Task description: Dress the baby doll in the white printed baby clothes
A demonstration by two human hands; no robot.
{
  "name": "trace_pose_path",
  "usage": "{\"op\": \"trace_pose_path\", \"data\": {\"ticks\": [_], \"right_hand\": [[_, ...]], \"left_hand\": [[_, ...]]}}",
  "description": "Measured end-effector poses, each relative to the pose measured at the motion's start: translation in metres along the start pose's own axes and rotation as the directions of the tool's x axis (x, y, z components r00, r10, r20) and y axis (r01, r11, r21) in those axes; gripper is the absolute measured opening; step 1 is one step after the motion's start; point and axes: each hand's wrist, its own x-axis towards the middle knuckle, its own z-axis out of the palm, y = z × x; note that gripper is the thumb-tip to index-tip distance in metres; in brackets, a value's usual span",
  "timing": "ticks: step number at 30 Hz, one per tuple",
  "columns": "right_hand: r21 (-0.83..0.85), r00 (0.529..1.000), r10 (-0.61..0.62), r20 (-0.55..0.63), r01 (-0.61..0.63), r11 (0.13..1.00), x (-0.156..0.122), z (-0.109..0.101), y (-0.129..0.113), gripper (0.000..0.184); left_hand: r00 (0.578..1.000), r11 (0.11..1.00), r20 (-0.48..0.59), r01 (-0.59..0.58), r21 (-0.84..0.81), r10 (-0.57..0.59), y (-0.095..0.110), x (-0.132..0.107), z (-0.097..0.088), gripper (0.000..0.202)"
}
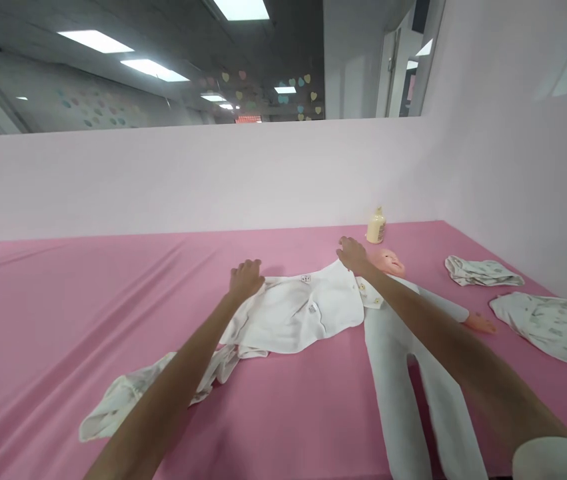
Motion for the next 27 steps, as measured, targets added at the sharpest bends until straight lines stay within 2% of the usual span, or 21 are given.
{"op": "trace_pose_path", "data": {"ticks": [2, 4, 6, 8, 10, 13, 15, 17, 19, 22, 25, 27], "right_hand": [[-0.049, 0.999, -0.029, -0.023, 0.028, 0.998, -0.010, -0.002, 0.004, 0.020], [-0.074, 0.994, -0.089, -0.060, 0.085, 0.994, -0.027, -0.012, 0.010, 0.017], [-0.043, 0.985, -0.128, -0.115, 0.123, 0.991, -0.052, -0.030, 0.019, 0.016], [0.060, 0.987, -0.061, -0.148, 0.071, 0.996, -0.084, -0.051, 0.033, 0.021], [0.160, 0.987, 0.048, -0.151, -0.024, 0.987, -0.118, -0.070, 0.054, 0.024], [0.293, 0.963, 0.241, -0.124, -0.197, 0.936, -0.162, -0.087, 0.091, 0.022], [0.493, 0.923, 0.380, -0.060, -0.304, 0.815, -0.182, -0.087, 0.115, 0.017], [0.690, 0.882, 0.468, 0.061, -0.376, 0.619, -0.193, -0.080, 0.132, 0.014], [0.803, 0.859, 0.473, 0.194, -0.416, 0.427, -0.196, -0.070, 0.142, 0.011], [0.845, 0.831, 0.451, 0.325, -0.469, 0.256, -0.189, -0.056, 0.146, 0.013], [0.851, 0.802, 0.473, 0.365, -0.494, 0.179, -0.177, -0.049, 0.143, 0.020], [0.843, 0.789, 0.491, 0.369, -0.506, 0.181, -0.170, -0.047, 0.140, 0.025]], "left_hand": [[0.985, 0.979, -0.007, -0.172, -0.114, 0.172, 0.030, -0.007, 0.011, 0.041], [0.950, 0.903, -0.018, -0.302, -0.305, 0.311, 0.063, -0.019, 0.016, 0.035], [0.933, 0.799, -0.070, -0.339, -0.497, 0.353, 0.097, -0.038, 0.015, 0.027], [0.932, 0.704, -0.137, -0.345, -0.621, 0.336, 0.128, -0.061, 0.011, 0.022], [0.945, 0.644, -0.090, -0.282, -0.711, 0.314, 0.154, -0.087, 0.008, 0.023], [0.914, 0.511, 0.166, -0.052, -0.858, 0.371, 0.178, -0.115, 0.011, 0.033], [0.855, 0.412, 0.336, 0.163, -0.897, 0.395, 0.186, -0.121, 0.017, 0.036], [0.791, 0.309, 0.451, 0.343, -0.887, 0.414, 0.190, -0.121, 0.023, 0.038], [0.759, 0.204, 0.500, 0.458, -0.865, 0.417, 0.195, -0.118, 0.026, 0.035], [0.779, 0.067, 0.528, 0.540, -0.839, 0.339, 0.207, -0.119, 0.027, 0.025], [0.800, -0.024, 0.533, 0.560, -0.828, 0.276, 0.222, -0.125, 0.028, 0.028], [0.818, -0.048, 0.521, 0.547, -0.836, 0.244, 0.229, -0.129, 0.029, 0.039]]}}
